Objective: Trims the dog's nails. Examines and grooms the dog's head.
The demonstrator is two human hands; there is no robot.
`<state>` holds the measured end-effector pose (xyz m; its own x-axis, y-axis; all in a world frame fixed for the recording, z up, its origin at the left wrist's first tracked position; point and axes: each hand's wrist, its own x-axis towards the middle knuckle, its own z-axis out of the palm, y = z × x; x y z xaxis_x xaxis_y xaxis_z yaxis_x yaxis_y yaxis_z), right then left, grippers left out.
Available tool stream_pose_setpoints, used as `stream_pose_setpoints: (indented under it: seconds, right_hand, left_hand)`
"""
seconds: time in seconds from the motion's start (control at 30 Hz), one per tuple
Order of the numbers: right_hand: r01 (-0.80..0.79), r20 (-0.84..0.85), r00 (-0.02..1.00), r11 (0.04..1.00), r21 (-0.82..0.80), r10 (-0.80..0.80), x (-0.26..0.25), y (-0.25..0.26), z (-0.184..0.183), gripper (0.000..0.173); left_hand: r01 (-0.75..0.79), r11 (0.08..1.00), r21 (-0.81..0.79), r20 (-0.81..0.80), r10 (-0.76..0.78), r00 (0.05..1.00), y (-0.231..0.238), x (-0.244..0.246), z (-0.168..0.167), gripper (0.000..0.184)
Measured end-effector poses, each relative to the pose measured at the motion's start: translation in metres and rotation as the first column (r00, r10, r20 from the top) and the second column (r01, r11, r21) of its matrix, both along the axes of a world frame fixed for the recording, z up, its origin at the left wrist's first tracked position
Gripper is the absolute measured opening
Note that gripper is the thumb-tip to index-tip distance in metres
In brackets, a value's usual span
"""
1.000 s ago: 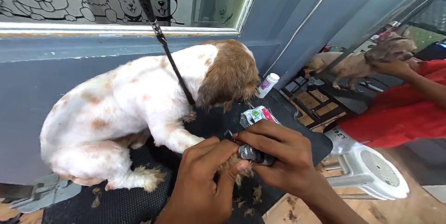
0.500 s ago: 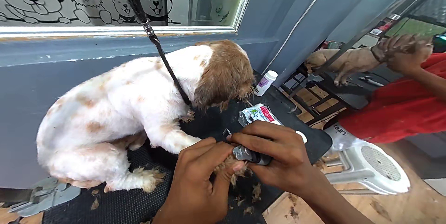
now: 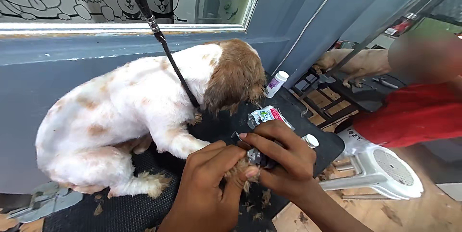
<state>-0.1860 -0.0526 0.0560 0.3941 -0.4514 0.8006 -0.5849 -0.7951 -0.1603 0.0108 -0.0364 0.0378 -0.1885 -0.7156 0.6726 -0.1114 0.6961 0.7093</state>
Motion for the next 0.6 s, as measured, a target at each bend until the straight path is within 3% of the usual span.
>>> stream_pose_setpoints:
  seconds: [0.6]
  right_hand:
    - [0.075,-0.002,0.997,0.988,-0.137,-0.076,0.0024,0.0022,-0.0016,0.025]
  left_hand:
    - [0.065,0.997,0.040,-0.056,-0.062,0.996,0.0043,-0.0017,0.0035,0.031]
